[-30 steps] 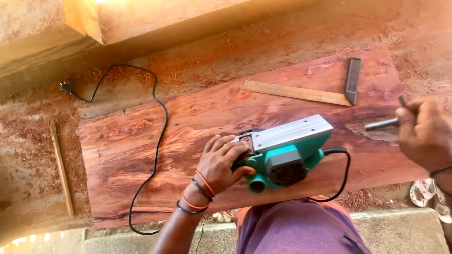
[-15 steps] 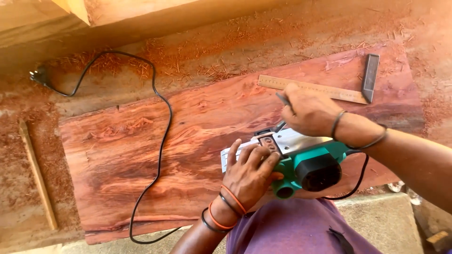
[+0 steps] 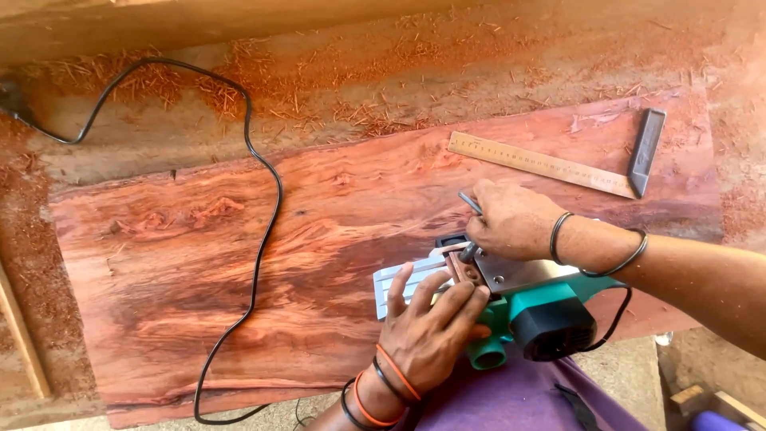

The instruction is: Adjusting the blade depth of an electric power planer using a metal ruler and a T-handle socket wrench.

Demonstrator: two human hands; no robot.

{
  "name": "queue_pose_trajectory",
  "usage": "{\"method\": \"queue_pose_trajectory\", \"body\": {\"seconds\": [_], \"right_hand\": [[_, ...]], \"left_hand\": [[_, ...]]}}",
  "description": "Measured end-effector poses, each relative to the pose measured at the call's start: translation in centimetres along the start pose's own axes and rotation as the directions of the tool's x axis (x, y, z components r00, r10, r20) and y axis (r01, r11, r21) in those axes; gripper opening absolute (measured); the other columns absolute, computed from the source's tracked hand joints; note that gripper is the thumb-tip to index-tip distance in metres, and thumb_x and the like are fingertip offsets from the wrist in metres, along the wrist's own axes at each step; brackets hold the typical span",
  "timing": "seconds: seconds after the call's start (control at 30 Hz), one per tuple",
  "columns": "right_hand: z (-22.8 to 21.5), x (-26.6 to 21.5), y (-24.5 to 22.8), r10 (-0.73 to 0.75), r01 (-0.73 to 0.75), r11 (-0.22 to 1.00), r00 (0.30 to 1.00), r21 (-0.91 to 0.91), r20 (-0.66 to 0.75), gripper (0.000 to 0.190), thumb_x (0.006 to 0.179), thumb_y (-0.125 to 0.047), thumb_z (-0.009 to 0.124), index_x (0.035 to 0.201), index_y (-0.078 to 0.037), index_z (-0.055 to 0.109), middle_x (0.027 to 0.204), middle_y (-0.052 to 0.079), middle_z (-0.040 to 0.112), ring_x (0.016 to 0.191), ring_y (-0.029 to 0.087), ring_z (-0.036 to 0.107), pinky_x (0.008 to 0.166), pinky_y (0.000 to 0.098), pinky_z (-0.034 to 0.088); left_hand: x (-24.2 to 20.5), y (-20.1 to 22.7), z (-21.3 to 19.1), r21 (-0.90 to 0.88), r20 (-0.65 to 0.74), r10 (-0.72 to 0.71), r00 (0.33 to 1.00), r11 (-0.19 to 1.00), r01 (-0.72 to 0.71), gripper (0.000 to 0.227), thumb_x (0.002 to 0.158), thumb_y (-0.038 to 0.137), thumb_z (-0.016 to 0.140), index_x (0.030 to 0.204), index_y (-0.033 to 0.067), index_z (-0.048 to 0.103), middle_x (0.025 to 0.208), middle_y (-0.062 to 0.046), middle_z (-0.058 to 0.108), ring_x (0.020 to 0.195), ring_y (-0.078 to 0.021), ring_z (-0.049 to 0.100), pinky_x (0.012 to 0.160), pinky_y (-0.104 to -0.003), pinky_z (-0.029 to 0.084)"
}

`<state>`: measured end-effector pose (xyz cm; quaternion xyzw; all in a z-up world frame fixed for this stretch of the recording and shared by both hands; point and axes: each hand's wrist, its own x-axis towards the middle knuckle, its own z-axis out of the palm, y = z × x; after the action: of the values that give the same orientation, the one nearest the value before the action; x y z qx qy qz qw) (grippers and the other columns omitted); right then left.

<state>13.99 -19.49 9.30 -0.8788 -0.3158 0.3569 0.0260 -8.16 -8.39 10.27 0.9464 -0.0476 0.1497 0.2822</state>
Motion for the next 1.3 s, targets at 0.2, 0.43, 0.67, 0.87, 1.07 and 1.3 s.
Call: {"method": "queue_pose_trajectory", "body": {"seconds": [0.2, 0.43, 0.67, 0.87, 1.07, 1.3], "right_hand": [[0.3, 0.8, 0.5, -0.173, 0.173, 0.985, 0.985, 0.018, 0.009, 0.029, 0.084, -0.023, 0.059, 0.103, -0.001, 0.061, 0.093, 0.030, 0.069, 0.096, 0.048, 0.065, 0.088, 0.0565, 0.050], [0.3, 0.5, 0.1, -0.244, 0.248, 0.964, 0.968, 0.094, -0.054, 0.027, 0.081, -0.017, 0.058, 0.103, -0.001, 0.060, 0.085, 0.029, 0.068, 0.089, 0.050, 0.063, 0.080, 0.0588, 0.049], [1.2, 1.2, 0.8, -0.122, 0.119, 0.990, 0.992, 0.082, 0.036, 0.030, 0.087, -0.021, 0.058, 0.106, 0.002, 0.057, 0.085, 0.029, 0.068, 0.089, 0.048, 0.066, 0.082, 0.0564, 0.052], [0.1, 0.3, -0.9, 0.011, -0.012, 1.000, 0.992, 0.010, 0.126, 0.034, 0.089, -0.026, 0.056, 0.118, -0.009, 0.057, 0.087, 0.027, 0.069, 0.090, 0.048, 0.067, 0.083, 0.0574, 0.052], [1.0, 0.1, -0.2, -0.108, 0.108, 0.994, 0.994, -0.003, 0.009, 0.033, 0.086, -0.037, 0.065, 0.099, -0.007, 0.060, 0.083, 0.023, 0.069, 0.086, 0.046, 0.066, 0.077, 0.0576, 0.051], [1.3, 0.0, 0.6, -0.162, 0.166, 0.985, 0.985, 0.055, -0.064, 0.020, 0.088, -0.027, 0.062, 0.086, -0.008, 0.057, 0.072, 0.020, 0.065, 0.074, 0.046, 0.064, 0.066, 0.0573, 0.049]], "left_hand": [[-1.3, 0.3, 1.1, -0.031, -0.081, -0.087, 0.993, 0.996, 0.084, 0.036, 0.100, 0.044, 0.073, 0.123, 0.0175, 0.068, 0.123, 0.002, 0.064, 0.128, -0.0209, 0.059, 0.126, -0.053, 0.015], [-2.1, 1.1, 1.8, -0.060, -0.150, -0.296, 0.943, 0.955, 0.291, 0.045, 0.093, 0.056, 0.073, 0.115, 0.0181, 0.066, 0.124, -0.001, 0.061, 0.125, -0.0225, 0.061, 0.122, -0.055, 0.014], [-2.1, 1.1, 1.9, -0.073, -0.161, -0.248, 0.955, 0.968, 0.239, 0.036, 0.097, 0.052, 0.074, 0.123, 0.0268, 0.069, 0.127, 0.001, 0.060, 0.124, -0.0173, 0.061, 0.122, -0.051, 0.014], [-1.6, 1.0, 1.6, -0.018, -0.137, -0.237, 0.962, 0.971, 0.237, 0.031, 0.100, 0.052, 0.069, 0.123, 0.0300, 0.069, 0.129, 0.002, 0.061, 0.122, -0.0159, 0.061, 0.121, -0.053, 0.012], [-1.8, 1.0, 1.9, -0.017, -0.105, -0.240, 0.965, 0.971, 0.240, 0.031, 0.103, 0.051, 0.066, 0.126, 0.0313, 0.069, 0.122, 0.003, 0.060, 0.122, -0.0152, 0.062, 0.121, -0.052, 0.011], [-1.9, 0.9, 2.6, 0.050, -0.192, -0.171, 0.966, 0.982, 0.184, 0.032, 0.107, 0.054, 0.062, 0.131, 0.0324, 0.067, 0.116, 0.004, 0.061, 0.116, -0.0142, 0.063, 0.122, -0.049, 0.014]]}}
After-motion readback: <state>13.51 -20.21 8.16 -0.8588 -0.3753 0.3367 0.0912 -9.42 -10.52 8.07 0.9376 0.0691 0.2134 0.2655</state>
